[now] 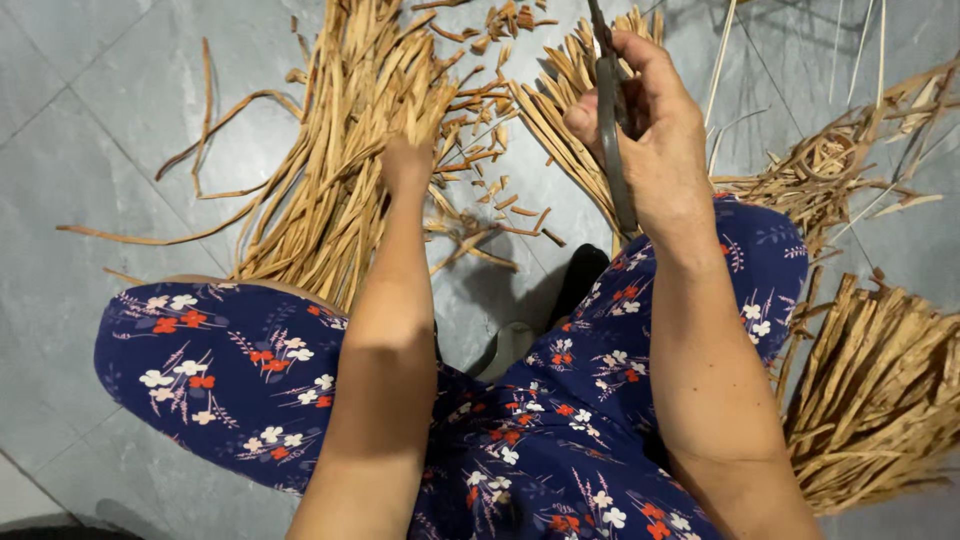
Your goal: The person sits on the floor surrounded by bundles of dried palm-like leaves and trims the ends and edges of the leaves with scissors. They pick up individual leaves or small bundles, cut off damaged tips, drop the trimmed pieces aside, and sort the cut leaves into piles on the floor.
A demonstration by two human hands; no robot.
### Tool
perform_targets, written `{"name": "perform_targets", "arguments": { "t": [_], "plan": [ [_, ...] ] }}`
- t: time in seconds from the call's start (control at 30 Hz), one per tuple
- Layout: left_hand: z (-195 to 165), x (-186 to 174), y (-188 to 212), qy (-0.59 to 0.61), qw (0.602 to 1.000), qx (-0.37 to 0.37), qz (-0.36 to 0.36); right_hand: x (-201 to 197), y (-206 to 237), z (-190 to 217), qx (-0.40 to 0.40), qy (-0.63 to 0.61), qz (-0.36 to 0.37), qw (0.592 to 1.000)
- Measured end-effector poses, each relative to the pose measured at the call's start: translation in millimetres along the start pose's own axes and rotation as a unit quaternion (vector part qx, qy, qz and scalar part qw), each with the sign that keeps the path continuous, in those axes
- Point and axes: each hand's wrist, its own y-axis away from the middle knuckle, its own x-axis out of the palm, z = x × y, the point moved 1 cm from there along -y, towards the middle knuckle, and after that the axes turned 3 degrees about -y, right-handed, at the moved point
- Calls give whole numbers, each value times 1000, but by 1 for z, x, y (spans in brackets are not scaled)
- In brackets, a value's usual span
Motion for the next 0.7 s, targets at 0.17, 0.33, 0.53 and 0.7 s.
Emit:
{"name": "perform_targets", "arguments": {
  "t": [0.17,0.33,0.53,0.7],
  "plan": [
    [26,18,12,-52,998,-9,28,0,-15,-3,34,-5,-8,999],
    [32,31,16,-115,992,-42,27,2,-27,-4,32,17,0,999],
    [16,30,3,18,1000,8,19,-2,-30,-6,52,17,-5,999],
    [-45,9,-10,278,951,135,28,-9,-27,-9,25,24,-8,999]
  ]
}}
